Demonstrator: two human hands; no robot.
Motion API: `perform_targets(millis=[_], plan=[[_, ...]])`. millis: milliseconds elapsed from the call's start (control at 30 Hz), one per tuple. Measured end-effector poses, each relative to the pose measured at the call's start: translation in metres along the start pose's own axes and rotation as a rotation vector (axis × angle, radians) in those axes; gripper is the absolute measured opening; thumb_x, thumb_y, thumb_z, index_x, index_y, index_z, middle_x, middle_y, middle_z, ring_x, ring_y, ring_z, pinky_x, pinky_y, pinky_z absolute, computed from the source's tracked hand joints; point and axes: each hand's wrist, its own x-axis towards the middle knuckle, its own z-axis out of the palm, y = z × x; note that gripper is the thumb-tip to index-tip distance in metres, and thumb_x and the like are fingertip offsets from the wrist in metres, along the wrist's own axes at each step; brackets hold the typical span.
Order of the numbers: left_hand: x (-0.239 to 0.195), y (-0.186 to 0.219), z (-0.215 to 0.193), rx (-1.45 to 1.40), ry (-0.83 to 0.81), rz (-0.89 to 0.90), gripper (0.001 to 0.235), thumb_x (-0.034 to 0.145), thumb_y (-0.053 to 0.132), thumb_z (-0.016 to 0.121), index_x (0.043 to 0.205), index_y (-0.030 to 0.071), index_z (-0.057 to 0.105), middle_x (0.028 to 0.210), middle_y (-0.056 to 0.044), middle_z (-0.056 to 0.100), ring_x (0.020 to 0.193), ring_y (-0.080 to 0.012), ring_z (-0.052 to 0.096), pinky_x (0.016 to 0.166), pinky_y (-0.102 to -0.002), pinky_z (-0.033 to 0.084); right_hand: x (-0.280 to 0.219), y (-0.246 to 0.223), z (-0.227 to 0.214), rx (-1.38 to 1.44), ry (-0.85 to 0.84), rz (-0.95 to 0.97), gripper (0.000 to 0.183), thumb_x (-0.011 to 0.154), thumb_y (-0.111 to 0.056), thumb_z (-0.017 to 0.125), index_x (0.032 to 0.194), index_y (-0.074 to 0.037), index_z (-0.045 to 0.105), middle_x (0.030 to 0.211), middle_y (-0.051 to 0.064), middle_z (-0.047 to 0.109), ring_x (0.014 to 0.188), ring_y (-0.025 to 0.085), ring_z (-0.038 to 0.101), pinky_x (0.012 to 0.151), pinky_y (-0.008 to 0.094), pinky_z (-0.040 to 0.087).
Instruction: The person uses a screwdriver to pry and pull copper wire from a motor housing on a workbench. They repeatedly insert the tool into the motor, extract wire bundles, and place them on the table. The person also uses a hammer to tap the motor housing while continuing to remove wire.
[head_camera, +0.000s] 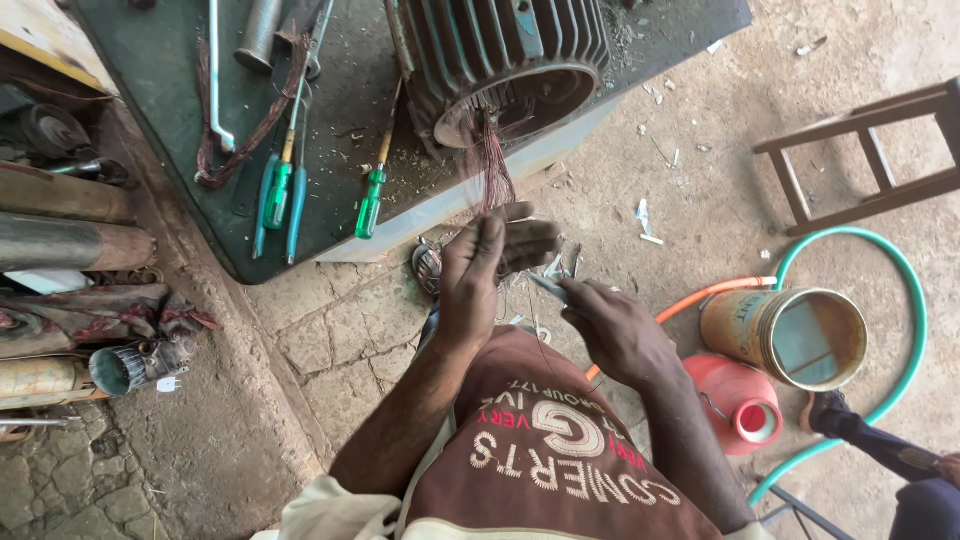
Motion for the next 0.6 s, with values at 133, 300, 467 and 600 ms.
perform_targets(millis=[133, 300, 467, 600], plan=[[0.0, 0.001, -0.017, -0.09, 0.151, 0.047, 0.031, 0.116, 0.03, 0.042, 0.112, 0.005, 0.059, 0.083, -0.002, 0.059, 0.074, -0.0144, 0.062, 0.068, -0.031, 0.056, 0.022, -0.018, -0.004, -0.052, -0.098, -0.034, 0.039, 0.092, -0.017, 0.07, 0.13, -0.01, 0.062, 0.103, 0.018, 0.071, 0.086, 0.04, 0.069, 0.07, 0.048, 0.054], [0.007, 0.005, -0.045, -0.135, 0.368, 0.155, 0.029, 0.114, 0.029, 0.043, 0.097, 0.01, 0.055, 0.069, 0.003, 0.04, 0.057, -0.0079, 0.039, 0.052, -0.025, 0.038, 0.061, 0.0, -0.014, 0.145, -0.169, -0.134, 0.021, 0.1, -0.017, 0.062, 0.121, -0.01, 0.062, 0.102, 0.012, 0.076, 0.091, 0.031, 0.077, 0.077, 0.044, 0.06], [0.008, 0.01, -0.056, -0.148, 0.35, 0.213, 0.032, 0.118, 0.03, 0.044, 0.095, 0.01, 0.053, 0.072, 0.004, 0.038, 0.061, -0.0081, 0.037, 0.057, -0.026, 0.036, 0.126, 0.016, -0.017, -0.054, -0.115, 0.254, 0.018, 0.105, -0.023, 0.059, 0.117, -0.009, 0.057, 0.093, 0.015, 0.073, 0.085, 0.033, 0.074, 0.073, 0.049, 0.057], [0.014, 0.015, -0.054, -0.152, 0.34, 0.175, 0.031, 0.116, 0.028, 0.042, 0.093, 0.011, 0.052, 0.069, 0.003, 0.038, 0.057, -0.0092, 0.037, 0.052, -0.027, 0.037, 0.164, 0.012, -0.021, -0.196, -0.096, 0.199, 0.02, 0.106, -0.024, 0.058, 0.119, -0.01, 0.055, 0.101, 0.016, 0.072, 0.085, 0.034, 0.073, 0.071, 0.047, 0.058]])
